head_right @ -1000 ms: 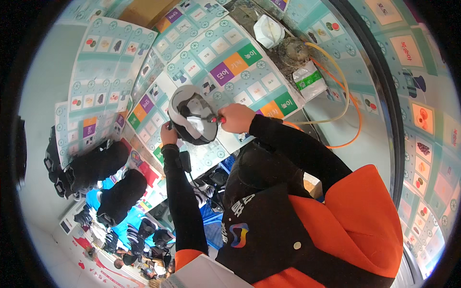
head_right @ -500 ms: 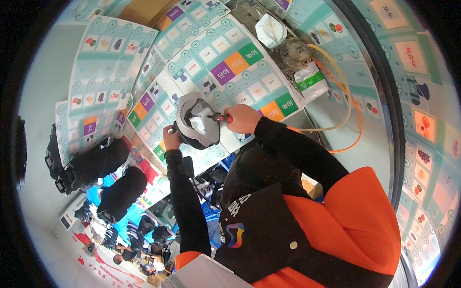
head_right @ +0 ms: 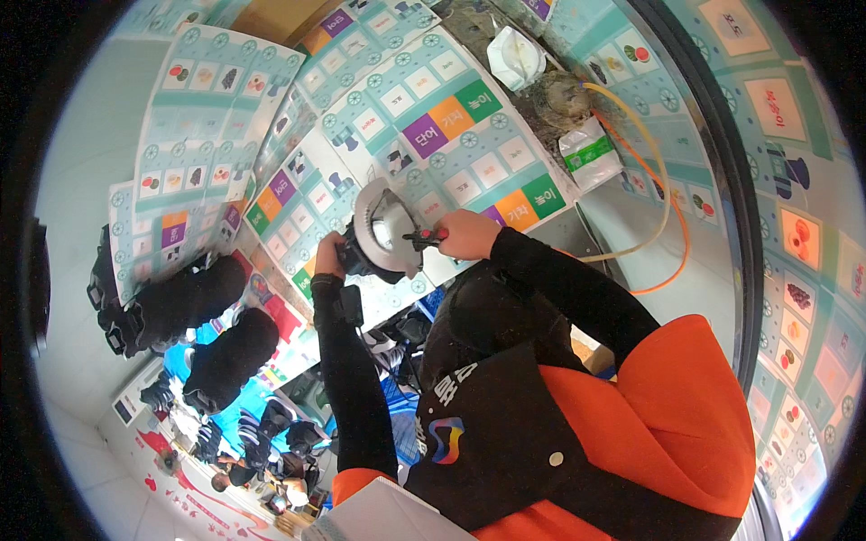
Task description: The person trims excess material from the inside of shoes using a small hand tool. They pick up individual shoes from a blue crate, use the tool to cut away interior components, and then place the finished items back into another crate.
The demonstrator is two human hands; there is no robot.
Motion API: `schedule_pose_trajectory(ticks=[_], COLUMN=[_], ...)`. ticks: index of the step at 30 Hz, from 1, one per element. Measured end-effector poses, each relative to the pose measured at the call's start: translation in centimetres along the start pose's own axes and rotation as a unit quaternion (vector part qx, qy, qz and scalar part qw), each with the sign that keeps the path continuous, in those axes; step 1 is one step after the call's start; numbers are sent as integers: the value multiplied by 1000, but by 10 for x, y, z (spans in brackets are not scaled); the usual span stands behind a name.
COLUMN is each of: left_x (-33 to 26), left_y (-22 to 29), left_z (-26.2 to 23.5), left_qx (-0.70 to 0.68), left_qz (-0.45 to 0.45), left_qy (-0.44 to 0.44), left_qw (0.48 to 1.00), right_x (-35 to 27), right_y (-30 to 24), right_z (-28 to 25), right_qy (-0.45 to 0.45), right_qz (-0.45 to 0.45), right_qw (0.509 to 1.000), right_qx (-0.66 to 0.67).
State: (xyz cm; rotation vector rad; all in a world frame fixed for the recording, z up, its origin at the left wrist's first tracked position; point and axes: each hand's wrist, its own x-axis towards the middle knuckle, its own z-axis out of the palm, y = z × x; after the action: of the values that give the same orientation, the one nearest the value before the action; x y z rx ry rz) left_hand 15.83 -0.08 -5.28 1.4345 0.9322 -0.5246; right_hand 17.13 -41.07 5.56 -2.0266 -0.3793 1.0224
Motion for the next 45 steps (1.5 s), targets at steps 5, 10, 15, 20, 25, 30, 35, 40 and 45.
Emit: schedule_pose_trajectory(ticks=[5,10,15,20,25,30,35,40,45], left_x=[-29,-47,21,22,7,2,-3,-8,-23], left_y=[21,69,33,17,18,14,11,4,-3], left_z=[75,98,1,29,33,26,25,26,32], left_qx=[567,481,350,511,414,448,438,428,411], left_qz=[168,330,288,347,309,296,288,323,217], left_qy=[52,68,28,20,61,70,62,58,50], left_qw=[805,810,891,786,854,841,849,842,884], right_x=[-11,-33,-18,-6,13,13,14,18,17], right_y=[18,27,9,-8,-13,-10,-9,7,23], right_z=[-15,-47,-28,-29,-14,-9,-14,-8,2], right_qy=[104,148,109,59,145,81,45,143,140], right_qz=[-3,36,-7,-11,-47,-72,-36,-43,-67], right_qw=[989,977,972,998,988,993,998,989,988], right_qx=[102,148,206,35,8,-36,-12,15,8])
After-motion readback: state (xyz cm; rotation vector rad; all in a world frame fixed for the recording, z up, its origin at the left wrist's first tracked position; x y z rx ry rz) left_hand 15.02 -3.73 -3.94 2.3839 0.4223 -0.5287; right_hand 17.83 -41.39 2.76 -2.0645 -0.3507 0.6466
